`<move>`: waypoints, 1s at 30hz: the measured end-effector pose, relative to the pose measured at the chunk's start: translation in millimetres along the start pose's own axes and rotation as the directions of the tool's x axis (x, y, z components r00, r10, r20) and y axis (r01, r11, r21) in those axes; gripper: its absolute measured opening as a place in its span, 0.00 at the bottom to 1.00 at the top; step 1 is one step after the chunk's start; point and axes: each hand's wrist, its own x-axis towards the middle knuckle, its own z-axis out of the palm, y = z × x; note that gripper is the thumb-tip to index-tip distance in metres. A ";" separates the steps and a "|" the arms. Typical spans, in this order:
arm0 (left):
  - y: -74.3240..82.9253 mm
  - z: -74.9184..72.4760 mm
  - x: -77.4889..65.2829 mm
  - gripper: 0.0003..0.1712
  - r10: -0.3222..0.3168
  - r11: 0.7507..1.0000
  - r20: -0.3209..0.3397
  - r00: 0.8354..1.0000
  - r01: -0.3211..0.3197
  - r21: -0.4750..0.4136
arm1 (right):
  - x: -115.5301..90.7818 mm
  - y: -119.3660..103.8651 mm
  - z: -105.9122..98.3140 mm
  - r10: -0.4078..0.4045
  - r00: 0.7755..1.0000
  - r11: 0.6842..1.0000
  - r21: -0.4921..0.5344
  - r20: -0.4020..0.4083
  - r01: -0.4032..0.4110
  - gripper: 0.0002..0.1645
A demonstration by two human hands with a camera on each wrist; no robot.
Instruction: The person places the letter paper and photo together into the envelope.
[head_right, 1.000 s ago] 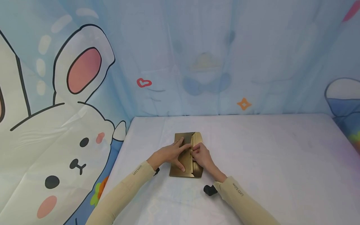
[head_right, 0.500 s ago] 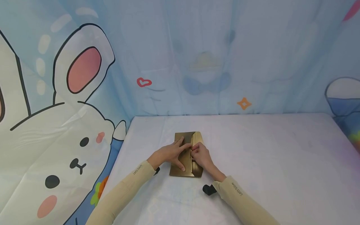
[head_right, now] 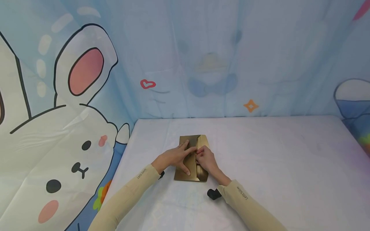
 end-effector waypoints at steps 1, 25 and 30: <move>0.0 0.3 0.2 0.67 -0.001 1.000 0.000 1.000 0.001 0.001 | 0.1 0.1 0.0 0.001 1.000 1.000 0.000 0.001 -0.001 0.08; 4.3 -1.2 2.9 0.68 -0.021 1.000 0.037 0.999 0.020 0.014 | 1.0 4.6 -6.7 0.043 0.998 0.995 0.085 0.045 -0.047 0.11; 3.7 -2.0 1.5 0.68 -0.026 0.999 0.028 0.999 0.025 0.024 | -1.3 4.5 -9.9 0.026 0.997 0.987 0.154 0.073 -0.037 0.13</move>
